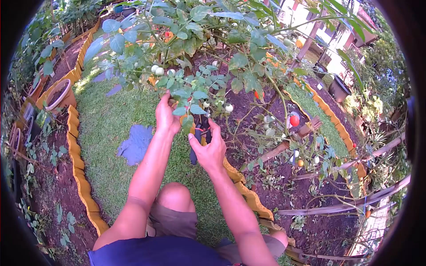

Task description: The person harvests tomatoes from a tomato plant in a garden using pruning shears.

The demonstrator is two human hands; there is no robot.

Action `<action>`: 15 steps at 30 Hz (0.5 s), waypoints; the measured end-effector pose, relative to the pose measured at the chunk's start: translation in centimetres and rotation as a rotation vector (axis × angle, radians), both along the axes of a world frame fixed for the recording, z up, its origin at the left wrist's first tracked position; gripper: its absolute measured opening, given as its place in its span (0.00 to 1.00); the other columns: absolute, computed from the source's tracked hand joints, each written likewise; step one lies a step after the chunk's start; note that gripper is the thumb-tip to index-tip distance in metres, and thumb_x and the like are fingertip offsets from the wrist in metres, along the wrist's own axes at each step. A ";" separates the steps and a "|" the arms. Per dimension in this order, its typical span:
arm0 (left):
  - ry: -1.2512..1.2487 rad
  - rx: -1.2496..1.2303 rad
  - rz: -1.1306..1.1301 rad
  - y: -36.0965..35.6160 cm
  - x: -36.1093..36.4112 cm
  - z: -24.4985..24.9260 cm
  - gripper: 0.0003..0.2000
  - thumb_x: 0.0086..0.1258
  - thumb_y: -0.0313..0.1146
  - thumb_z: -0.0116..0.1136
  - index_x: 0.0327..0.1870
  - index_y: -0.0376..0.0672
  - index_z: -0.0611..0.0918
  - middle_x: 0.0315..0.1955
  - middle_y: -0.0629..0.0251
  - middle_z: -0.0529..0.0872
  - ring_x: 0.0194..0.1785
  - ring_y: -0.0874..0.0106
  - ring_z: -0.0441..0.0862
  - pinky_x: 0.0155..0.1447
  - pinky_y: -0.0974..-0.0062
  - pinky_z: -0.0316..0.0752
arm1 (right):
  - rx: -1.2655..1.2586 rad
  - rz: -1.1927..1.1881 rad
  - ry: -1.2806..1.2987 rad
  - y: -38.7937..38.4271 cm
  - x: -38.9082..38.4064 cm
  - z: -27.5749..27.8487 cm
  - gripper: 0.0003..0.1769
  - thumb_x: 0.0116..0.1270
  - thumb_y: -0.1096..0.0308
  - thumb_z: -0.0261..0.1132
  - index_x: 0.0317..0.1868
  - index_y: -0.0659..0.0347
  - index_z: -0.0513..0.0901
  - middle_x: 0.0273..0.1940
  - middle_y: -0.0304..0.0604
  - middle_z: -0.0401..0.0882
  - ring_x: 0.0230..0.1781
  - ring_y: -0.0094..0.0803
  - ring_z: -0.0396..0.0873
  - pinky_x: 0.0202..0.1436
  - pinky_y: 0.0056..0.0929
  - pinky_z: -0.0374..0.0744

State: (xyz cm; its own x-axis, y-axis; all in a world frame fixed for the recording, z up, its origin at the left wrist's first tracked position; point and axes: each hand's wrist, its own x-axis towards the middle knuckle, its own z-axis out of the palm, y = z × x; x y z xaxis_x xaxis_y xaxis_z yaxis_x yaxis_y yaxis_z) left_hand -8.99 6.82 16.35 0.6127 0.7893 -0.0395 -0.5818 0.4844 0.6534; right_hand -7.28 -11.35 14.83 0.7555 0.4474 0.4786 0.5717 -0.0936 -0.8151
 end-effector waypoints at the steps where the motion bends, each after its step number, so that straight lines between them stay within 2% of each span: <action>1: -0.019 -0.012 0.008 0.1 0.1 -0.1 0.19 0.83 0.47 0.49 0.64 0.44 0.76 0.52 0.56 0.87 0.55 0.54 0.87 0.55 0.54 0.86 | 0.000 0.001 0.006 0.1 0.0 0.1 0.42 0.58 0.58 0.79 0.68 0.67 0.73 0.53 0.58 0.86 0.52 0.51 0.87 0.56 0.44 0.82; 2: -0.055 -0.033 -0.002 1.1 0.6 -1.1 0.19 0.83 0.47 0.49 0.64 0.44 0.76 0.51 0.57 0.88 0.52 0.57 0.88 0.53 0.55 0.87 | 0.008 0.004 -0.002 0.2 0.1 0.1 0.42 0.59 0.57 0.79 0.68 0.67 0.72 0.53 0.58 0.86 0.52 0.51 0.87 0.56 0.44 0.82; 5: -0.049 -0.019 0.034 -0.2 -0.3 0.2 0.19 0.83 0.46 0.50 0.57 0.38 0.80 0.46 0.56 0.88 0.44 0.64 0.88 0.45 0.61 0.85 | 0.035 0.015 -0.027 0.5 0.3 0.0 0.42 0.59 0.57 0.79 0.69 0.67 0.72 0.53 0.59 0.85 0.52 0.51 0.87 0.55 0.45 0.83; 6: -0.065 0.009 0.034 -0.2 -0.3 -0.1 0.18 0.82 0.46 0.54 0.55 0.38 0.80 0.43 0.57 0.89 0.39 0.65 0.89 0.42 0.64 0.85 | 0.047 0.019 -0.033 0.5 0.3 -0.1 0.42 0.60 0.57 0.79 0.69 0.67 0.72 0.53 0.59 0.85 0.52 0.51 0.87 0.55 0.45 0.83; 9: -0.146 0.097 0.061 0.1 0.1 -1.9 0.14 0.81 0.41 0.57 0.53 0.40 0.81 0.39 0.59 0.89 0.33 0.67 0.87 0.38 0.68 0.84 | 0.065 0.029 -0.041 0.4 0.4 -0.2 0.42 0.61 0.57 0.78 0.70 0.68 0.71 0.54 0.61 0.85 0.52 0.51 0.87 0.55 0.45 0.83; 10: -0.122 0.050 0.053 0.1 0.5 -1.9 0.09 0.80 0.36 0.58 0.52 0.42 0.82 0.38 0.61 0.89 0.31 0.70 0.87 0.37 0.72 0.84 | 0.073 0.030 -0.050 0.4 0.5 -0.3 0.42 0.61 0.57 0.78 0.70 0.68 0.71 0.55 0.61 0.84 0.51 0.51 0.87 0.55 0.45 0.83; 13: -0.009 0.120 0.075 0.2 0.4 -2.6 0.13 0.80 0.40 0.61 0.57 0.44 0.81 0.41 0.66 0.87 0.36 0.73 0.83 0.41 0.72 0.81 | 0.092 0.040 -0.090 0.5 0.8 -0.7 0.41 0.62 0.58 0.78 0.70 0.68 0.71 0.56 0.60 0.84 0.51 0.51 0.87 0.55 0.44 0.83; 15: -0.102 0.072 0.017 0.4 0.5 -3.0 0.10 0.79 0.38 0.62 0.53 0.45 0.82 0.38 0.68 0.86 0.33 0.75 0.81 0.38 0.75 0.80 | 0.101 0.046 -0.100 0.5 0.9 -0.8 0.41 0.62 0.58 0.78 0.70 0.69 0.71 0.56 0.60 0.84 0.51 0.51 0.88 0.55 0.44 0.84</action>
State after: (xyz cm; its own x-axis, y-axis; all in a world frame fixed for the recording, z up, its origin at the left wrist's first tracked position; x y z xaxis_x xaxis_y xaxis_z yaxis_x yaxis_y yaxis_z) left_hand -8.50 7.21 13.36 0.5976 0.7979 0.0790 -0.6543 0.4283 0.6233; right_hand -6.34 -10.85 14.03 0.6818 0.4261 0.5946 0.6523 0.0140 -0.7579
